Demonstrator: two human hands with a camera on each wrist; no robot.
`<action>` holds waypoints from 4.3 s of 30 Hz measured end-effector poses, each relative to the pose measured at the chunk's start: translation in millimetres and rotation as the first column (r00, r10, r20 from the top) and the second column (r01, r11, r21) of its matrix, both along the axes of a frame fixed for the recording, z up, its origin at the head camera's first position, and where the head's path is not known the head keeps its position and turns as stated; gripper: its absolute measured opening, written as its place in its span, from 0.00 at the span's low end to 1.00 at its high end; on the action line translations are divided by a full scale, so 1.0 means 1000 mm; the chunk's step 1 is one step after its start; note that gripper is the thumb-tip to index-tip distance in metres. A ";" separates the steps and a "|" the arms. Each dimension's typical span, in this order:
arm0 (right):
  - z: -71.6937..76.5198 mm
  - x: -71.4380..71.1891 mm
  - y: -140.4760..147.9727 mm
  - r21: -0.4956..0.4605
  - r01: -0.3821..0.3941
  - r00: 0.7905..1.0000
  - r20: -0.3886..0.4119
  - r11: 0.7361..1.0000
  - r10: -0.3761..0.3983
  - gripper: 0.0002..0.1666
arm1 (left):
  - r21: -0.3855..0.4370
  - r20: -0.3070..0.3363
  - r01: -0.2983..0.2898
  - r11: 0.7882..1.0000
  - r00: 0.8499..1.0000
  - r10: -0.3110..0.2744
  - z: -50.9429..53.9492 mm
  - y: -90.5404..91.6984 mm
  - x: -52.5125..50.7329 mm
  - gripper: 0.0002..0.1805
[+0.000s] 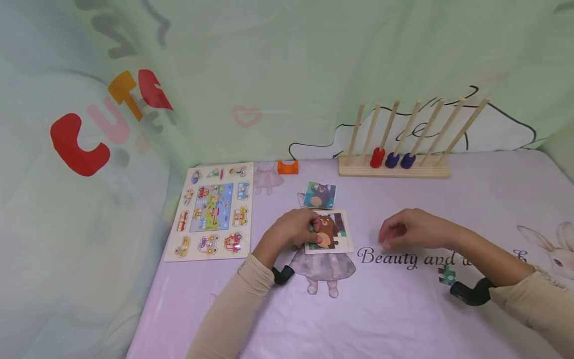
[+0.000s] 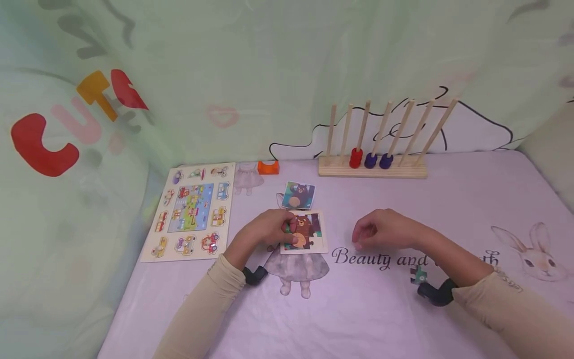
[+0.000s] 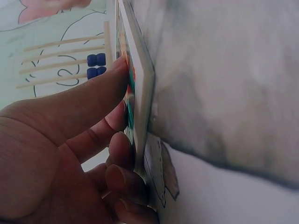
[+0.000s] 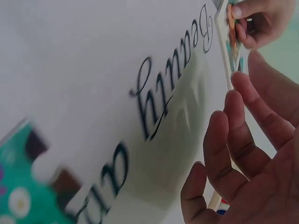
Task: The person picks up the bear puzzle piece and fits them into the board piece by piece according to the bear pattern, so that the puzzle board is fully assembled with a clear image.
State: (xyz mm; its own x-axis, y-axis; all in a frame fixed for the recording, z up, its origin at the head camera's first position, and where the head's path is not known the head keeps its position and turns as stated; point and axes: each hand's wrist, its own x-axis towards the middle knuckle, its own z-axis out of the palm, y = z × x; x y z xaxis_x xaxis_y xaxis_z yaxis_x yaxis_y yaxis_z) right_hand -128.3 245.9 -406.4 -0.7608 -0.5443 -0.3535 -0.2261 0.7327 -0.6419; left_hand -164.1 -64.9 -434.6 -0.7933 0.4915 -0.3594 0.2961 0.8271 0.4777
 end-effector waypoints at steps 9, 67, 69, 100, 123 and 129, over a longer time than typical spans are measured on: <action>-0.005 0.011 0.040 0.028 -0.060 0.998 -0.029 0.998 0.061 0.12 | 0.022 0.014 0.006 1.000 1.000 -0.006 0.002 -0.001 0.000 0.12; -0.021 0.017 0.086 0.099 -0.058 0.998 -0.035 0.993 0.062 0.20 | 0.030 0.014 0.003 1.000 1.000 -0.003 0.001 -0.001 0.001 0.13; -0.022 0.018 0.087 0.104 -0.063 0.997 -0.047 0.993 0.068 0.22 | 0.028 0.012 0.006 1.000 1.000 -0.006 0.000 0.000 0.001 0.12; -0.025 0.018 0.089 -0.006 -0.082 0.994 -0.077 0.997 0.081 0.17 | 0.026 0.015 0.003 1.000 1.000 -0.004 0.000 -0.001 0.000 0.13; -0.010 -0.017 -0.032 -0.183 0.060 0.995 -0.063 0.981 -0.073 0.07 | 0.008 0.006 0.002 1.000 1.000 -0.002 0.001 0.000 0.000 0.13; -0.014 -0.019 -0.055 -0.193 0.061 0.992 -0.101 0.979 -0.081 0.10 | 0.005 0.009 0.010 1.000 1.000 -0.010 0.001 0.000 0.000 0.13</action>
State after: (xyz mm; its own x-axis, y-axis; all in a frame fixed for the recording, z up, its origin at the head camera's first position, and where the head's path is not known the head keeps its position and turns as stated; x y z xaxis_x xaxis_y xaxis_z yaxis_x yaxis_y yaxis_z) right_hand -147.3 191.3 -420.5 -0.8280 -0.5366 -0.1629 -0.2533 0.6171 -0.7450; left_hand -164.6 -65.1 -433.6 -0.7849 0.5010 -0.3645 0.2997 0.8220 0.4843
